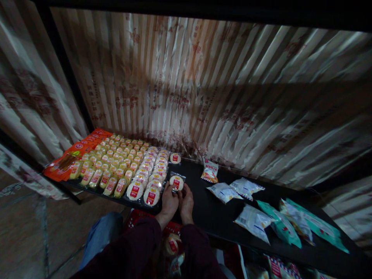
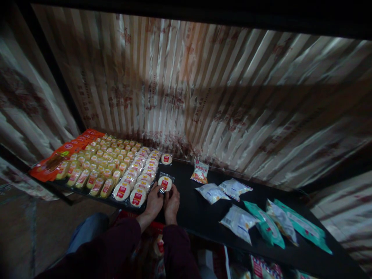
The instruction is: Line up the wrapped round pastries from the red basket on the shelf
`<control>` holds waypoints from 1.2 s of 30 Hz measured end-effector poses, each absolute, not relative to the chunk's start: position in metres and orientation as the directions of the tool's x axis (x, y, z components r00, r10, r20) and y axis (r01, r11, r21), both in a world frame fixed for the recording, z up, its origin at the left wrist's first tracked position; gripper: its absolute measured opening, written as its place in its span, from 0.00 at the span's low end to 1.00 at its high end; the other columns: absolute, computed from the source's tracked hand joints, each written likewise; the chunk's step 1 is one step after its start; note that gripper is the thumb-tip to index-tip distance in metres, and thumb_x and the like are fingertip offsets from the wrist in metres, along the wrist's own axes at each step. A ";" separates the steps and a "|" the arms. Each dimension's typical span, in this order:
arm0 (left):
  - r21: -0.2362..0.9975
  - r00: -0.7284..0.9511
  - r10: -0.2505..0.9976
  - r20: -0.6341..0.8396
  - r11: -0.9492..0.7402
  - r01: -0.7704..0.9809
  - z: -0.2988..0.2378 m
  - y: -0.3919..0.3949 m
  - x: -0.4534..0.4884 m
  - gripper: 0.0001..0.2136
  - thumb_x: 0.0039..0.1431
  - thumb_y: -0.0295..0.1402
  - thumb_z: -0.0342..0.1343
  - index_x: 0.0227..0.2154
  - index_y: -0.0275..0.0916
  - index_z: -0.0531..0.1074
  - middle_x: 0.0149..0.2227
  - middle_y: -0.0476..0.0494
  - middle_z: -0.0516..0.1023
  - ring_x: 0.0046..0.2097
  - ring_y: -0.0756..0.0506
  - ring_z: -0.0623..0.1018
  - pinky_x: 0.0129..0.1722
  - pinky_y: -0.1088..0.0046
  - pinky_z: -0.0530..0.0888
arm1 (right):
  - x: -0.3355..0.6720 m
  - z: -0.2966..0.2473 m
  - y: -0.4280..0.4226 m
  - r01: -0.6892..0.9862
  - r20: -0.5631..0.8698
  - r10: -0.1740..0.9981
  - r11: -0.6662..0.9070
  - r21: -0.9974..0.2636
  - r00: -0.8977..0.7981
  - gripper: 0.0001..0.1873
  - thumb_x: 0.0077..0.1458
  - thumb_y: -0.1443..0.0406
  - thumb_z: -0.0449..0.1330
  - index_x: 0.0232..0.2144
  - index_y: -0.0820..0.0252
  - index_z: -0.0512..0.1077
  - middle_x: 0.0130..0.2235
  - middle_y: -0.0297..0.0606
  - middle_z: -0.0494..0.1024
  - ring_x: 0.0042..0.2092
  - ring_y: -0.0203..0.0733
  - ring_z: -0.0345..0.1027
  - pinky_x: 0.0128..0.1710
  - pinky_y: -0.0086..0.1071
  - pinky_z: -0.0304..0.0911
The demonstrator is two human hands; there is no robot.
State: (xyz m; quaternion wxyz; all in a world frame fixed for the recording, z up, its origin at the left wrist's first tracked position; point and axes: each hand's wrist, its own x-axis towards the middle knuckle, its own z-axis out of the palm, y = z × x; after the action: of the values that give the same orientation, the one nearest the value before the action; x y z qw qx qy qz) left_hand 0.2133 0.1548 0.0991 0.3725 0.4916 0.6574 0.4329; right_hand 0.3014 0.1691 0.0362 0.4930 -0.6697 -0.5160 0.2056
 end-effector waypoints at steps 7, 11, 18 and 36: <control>0.928 -0.253 0.963 -0.096 0.178 0.326 0.096 0.163 0.218 0.20 0.49 0.17 0.48 0.44 0.35 0.74 0.60 0.37 0.67 0.62 0.43 0.64 0.63 0.65 0.59 | 0.305 0.027 0.182 0.488 0.272 0.881 0.054 -0.871 0.388 0.26 0.49 0.60 0.53 0.50 0.65 0.69 0.45 0.50 0.75 0.43 0.47 0.70 0.46 0.42 0.66; 0.917 -0.241 0.967 -0.083 0.169 0.362 0.093 0.168 0.219 0.21 0.50 0.17 0.48 0.46 0.33 0.74 0.61 0.34 0.65 0.63 0.42 0.63 0.64 0.64 0.58 | 0.305 0.024 0.189 0.487 0.278 0.876 0.058 -0.871 0.394 0.27 0.49 0.61 0.52 0.51 0.66 0.68 0.46 0.50 0.74 0.43 0.46 0.71 0.45 0.41 0.67; 0.928 -0.261 0.961 -0.086 0.173 0.331 0.091 0.178 0.224 0.20 0.50 0.23 0.51 0.48 0.37 0.72 0.59 0.38 0.67 0.64 0.41 0.62 0.63 0.64 0.58 | 0.307 0.028 0.202 0.491 0.286 0.868 0.057 -0.869 0.406 0.28 0.45 0.61 0.54 0.50 0.64 0.69 0.43 0.47 0.76 0.42 0.46 0.70 0.45 0.40 0.67; 0.925 -0.247 0.969 -0.010 0.103 0.366 0.092 0.203 0.235 0.19 0.58 0.28 0.47 0.52 0.29 0.67 0.65 0.29 0.56 0.66 0.39 0.57 0.65 0.64 0.55 | 0.311 0.028 0.234 0.412 0.219 0.891 0.039 -0.910 0.398 0.33 0.44 0.58 0.53 0.53 0.66 0.67 0.49 0.50 0.74 0.47 0.47 0.70 0.49 0.39 0.65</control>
State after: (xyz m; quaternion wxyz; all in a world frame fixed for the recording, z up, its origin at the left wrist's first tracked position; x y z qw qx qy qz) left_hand 0.2349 0.2026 0.0916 0.3449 0.5072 0.6577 0.4372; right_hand 0.3110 0.2337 0.0284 0.5211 -0.6540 -0.4981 0.2295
